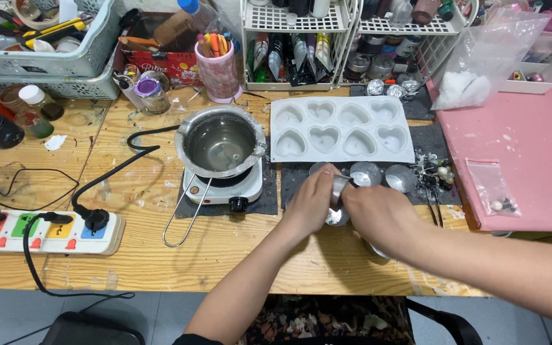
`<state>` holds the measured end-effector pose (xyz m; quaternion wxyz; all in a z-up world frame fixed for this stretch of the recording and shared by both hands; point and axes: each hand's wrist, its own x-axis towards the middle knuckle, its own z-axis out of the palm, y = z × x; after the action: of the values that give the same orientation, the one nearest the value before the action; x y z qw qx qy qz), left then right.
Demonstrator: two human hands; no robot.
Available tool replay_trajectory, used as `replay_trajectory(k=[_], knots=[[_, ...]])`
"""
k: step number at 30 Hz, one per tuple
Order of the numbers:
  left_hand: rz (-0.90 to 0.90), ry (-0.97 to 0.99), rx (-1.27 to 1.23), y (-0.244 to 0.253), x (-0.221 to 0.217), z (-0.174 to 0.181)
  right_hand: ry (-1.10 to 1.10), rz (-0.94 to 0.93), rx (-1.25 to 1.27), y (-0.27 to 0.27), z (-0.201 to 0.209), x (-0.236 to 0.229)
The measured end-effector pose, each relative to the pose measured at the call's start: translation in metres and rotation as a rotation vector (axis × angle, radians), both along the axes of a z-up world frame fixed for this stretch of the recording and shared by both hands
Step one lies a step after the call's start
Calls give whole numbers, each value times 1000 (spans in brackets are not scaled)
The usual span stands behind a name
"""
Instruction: Placing small white sustainers into metal candle molds using tweezers.
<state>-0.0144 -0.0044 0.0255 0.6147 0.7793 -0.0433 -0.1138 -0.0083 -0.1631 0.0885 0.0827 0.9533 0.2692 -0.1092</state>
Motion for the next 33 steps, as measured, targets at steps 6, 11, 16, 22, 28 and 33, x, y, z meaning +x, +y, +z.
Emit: replay_trajectory(k=[6,11,16,22,28,33], knots=[[32,-133,-119,-3,4,-10,192,-84,259,-6,-2,10],[24,-231,-213,-3,1,-14,333,-159,490,-11,-13,12],[14,-274,-193,0,0,-6,632,-356,685,-24,-41,24],[11,-409,-221,6,7,-14,1254,-620,1052,-20,-31,24],[-33,-464,-400,1,8,-21,1441,-774,1328,-21,-32,18],[20,-446,-442,-4,7,-26,1400,-687,1246,-20,-29,21]])
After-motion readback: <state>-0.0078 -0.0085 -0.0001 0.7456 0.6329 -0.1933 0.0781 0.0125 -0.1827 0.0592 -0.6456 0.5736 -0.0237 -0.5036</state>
